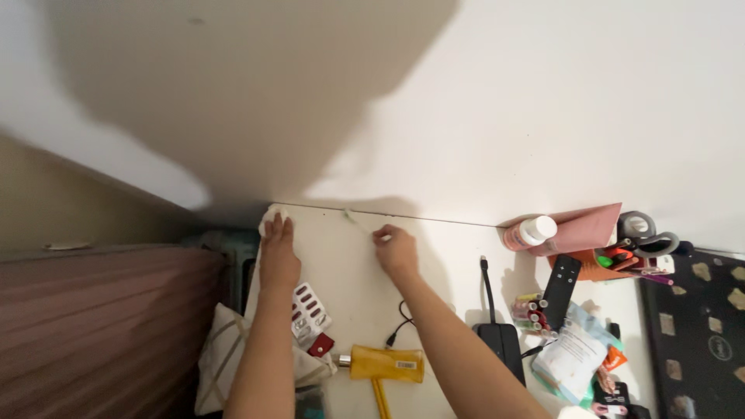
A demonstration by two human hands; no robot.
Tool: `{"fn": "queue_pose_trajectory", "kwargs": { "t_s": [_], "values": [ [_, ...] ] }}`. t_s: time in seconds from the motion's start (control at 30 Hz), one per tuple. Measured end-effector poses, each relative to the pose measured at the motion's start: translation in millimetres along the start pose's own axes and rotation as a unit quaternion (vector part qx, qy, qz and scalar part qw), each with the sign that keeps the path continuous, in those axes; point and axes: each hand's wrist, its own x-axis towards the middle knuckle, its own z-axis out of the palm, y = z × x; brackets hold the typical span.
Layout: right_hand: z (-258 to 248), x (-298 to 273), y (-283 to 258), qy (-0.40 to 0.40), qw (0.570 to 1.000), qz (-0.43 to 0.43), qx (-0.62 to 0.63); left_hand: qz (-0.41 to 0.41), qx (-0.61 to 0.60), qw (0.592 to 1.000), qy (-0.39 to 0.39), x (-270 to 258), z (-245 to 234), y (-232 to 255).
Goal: The person organizes a cluttered desk by sorting pens, scissors, and other stationery into a mesh holder, then wipes the surface with a paper towel. They move various items aside, including a laptop and a basket, to clear space and tidy the area.
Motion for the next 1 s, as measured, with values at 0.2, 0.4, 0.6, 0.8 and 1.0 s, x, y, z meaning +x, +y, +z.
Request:
{"fn": "queue_pose_trajectory", "kwargs": {
  "t_s": [0.2, 0.4, 0.6, 0.8, 1.0],
  "values": [
    [20, -26, 6, -0.067, 0.984, -0.141, -0.089, -0.018, 0.013, 0.999, -0.024, 3, -2, 15],
    [-37, 11, 25, 0.014, 0.998, -0.027, -0.050, -0.015, 0.018, 1.000, -0.017, 8, 0, 8],
    [-15, -20, 33, 0.012, 0.997, -0.057, -0.055, -0.016, 0.023, 1.000, -0.009, 5, 7, 10],
    [-45, -9, 58, 0.030, 0.978, -0.177, -0.106, 0.049, 0.020, 0.997, 0.055, 3, 29, -18],
    [-94, 9, 116, 0.114, 0.988, -0.054, -0.084, -0.005, -0.009, 0.991, 0.135, 12, 85, 44]
  ]
}}
